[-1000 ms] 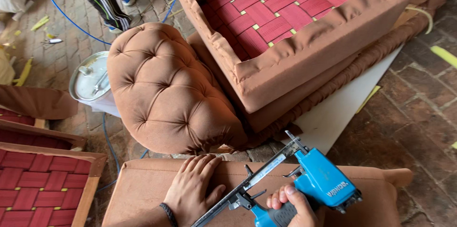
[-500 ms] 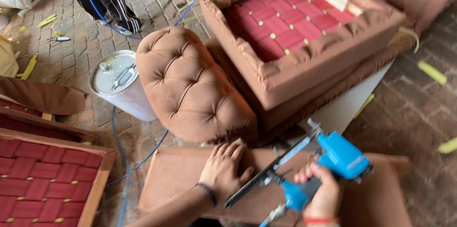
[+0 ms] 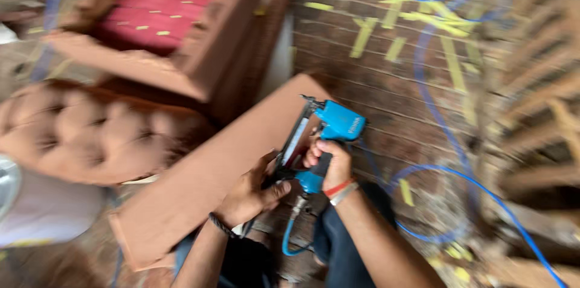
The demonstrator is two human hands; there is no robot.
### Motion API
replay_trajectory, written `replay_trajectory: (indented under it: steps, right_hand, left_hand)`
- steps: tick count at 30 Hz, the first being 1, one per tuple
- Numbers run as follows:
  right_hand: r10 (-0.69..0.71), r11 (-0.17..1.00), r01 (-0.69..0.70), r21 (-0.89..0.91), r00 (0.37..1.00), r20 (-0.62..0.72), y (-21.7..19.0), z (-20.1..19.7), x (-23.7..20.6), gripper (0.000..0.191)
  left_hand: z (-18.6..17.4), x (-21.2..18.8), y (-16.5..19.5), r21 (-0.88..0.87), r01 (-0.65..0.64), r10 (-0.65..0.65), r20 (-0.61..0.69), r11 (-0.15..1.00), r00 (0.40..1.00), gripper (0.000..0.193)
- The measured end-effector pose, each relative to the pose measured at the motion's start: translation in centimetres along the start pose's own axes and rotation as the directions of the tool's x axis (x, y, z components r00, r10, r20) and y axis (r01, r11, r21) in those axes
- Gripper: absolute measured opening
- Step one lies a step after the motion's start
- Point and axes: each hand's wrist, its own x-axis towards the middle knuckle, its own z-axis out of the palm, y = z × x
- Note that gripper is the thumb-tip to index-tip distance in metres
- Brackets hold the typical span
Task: The person uses a pneumatic staple gun to attach brown fabric to a rectangular cushion. They smooth and fold the fabric edges, then staple along the sides and corners to secure the covering.
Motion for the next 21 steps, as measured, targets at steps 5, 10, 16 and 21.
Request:
replay_trajectory:
  steps: [5,10,16,21]
  right_hand:
    - [0.053,0.988,-0.064,-0.144,0.996,-0.077,-9.6,-0.1,-10.9,0.020]
    - [0.109,0.173,-0.205,-0.963,0.976,-0.188,-26.8,1.9,-17.1,0.041]
    - [-0.669,-0.690,-0.146,-0.709,0.502,0.548,-55.4,2.5,-16.2,0.063]
    - [-0.696,-0.643,-0.748,-0.162,0.484,0.531,-66.8,1.4,-14.0,0.092]
  left_hand:
    - [12.3,-4.5,2.3,0.027,0.057,-0.057,-0.006,0.998,0.998,0.046]
    - [17.7,-6.2,3.0,0.101,-0.319,0.324,-0.040,0.942,0.945,0.036]
    - [18.5,-4.5,2.2,0.303,-0.172,0.252,-0.251,0.937,0.934,0.023]
    - [17.4,-3.5,1.5,0.283,-0.147,0.239,-0.323,0.948,0.916,0.024]
